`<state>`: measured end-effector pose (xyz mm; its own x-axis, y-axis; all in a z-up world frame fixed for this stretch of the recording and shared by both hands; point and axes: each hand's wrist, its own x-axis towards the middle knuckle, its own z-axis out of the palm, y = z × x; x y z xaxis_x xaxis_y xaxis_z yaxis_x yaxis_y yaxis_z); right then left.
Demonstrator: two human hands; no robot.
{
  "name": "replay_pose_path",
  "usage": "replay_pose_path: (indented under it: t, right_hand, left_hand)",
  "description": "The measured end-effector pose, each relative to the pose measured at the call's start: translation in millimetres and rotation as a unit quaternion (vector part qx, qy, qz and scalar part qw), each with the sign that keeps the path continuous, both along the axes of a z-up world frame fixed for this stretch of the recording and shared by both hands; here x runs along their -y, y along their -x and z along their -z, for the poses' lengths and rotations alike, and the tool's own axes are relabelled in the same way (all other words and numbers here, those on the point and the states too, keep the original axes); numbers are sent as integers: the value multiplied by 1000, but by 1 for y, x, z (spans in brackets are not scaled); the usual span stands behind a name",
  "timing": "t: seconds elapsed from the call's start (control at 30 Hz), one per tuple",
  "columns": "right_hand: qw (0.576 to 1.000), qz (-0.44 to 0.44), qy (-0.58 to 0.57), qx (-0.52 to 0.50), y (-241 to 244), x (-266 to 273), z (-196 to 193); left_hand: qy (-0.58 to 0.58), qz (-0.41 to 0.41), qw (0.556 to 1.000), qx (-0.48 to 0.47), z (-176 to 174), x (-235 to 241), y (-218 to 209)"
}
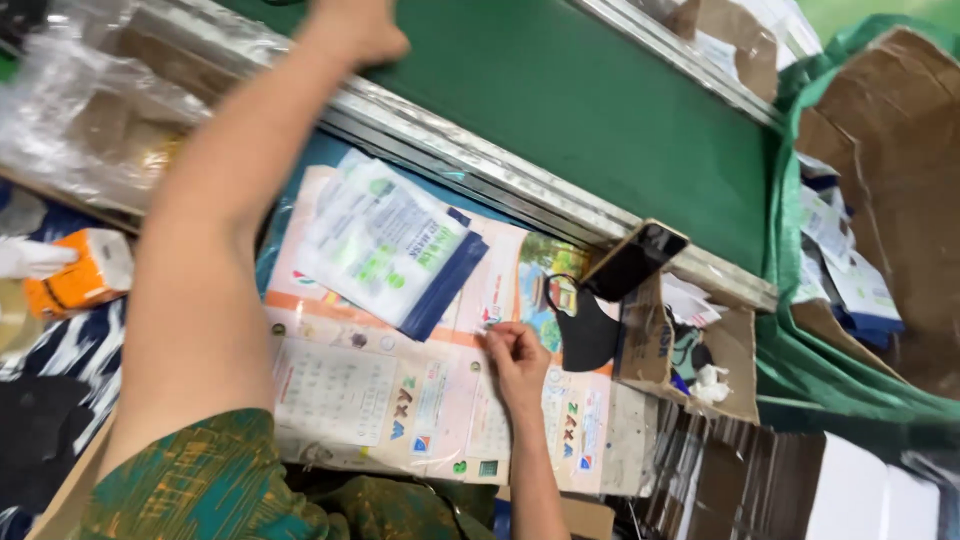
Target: The recorder is manually assembling, folding, and inserting black fabric face masks into plastic packaging at a workstation.
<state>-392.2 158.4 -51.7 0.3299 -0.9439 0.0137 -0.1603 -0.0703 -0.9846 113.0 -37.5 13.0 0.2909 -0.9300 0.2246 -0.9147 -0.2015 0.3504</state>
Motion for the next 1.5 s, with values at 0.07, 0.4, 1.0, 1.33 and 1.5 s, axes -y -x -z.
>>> replay_pose_path:
  t: [0.07, 0.4, 1.0, 1.33, 1.5]
  right_hand:
    - [1000, 3, 6, -10, 2, -3, 0]
    - [999, 32, 17, 25, 4, 0, 9]
    - [973, -175, 129, -77, 10, 78, -186]
    - [991, -10, 93, 92, 100, 9, -138]
    - [928, 175, 135, 300, 35, -23, -165]
  left_hand:
    - [-31, 7, 999, -39, 15, 13, -21]
    - [60, 10, 998, 2, 14, 0, -30]
    - [125, 233, 841, -472, -96, -223, 291]
    - [85, 131, 704, -693, -11, -278, 303]
    - [66, 264, 626, -730, 14, -271, 339]
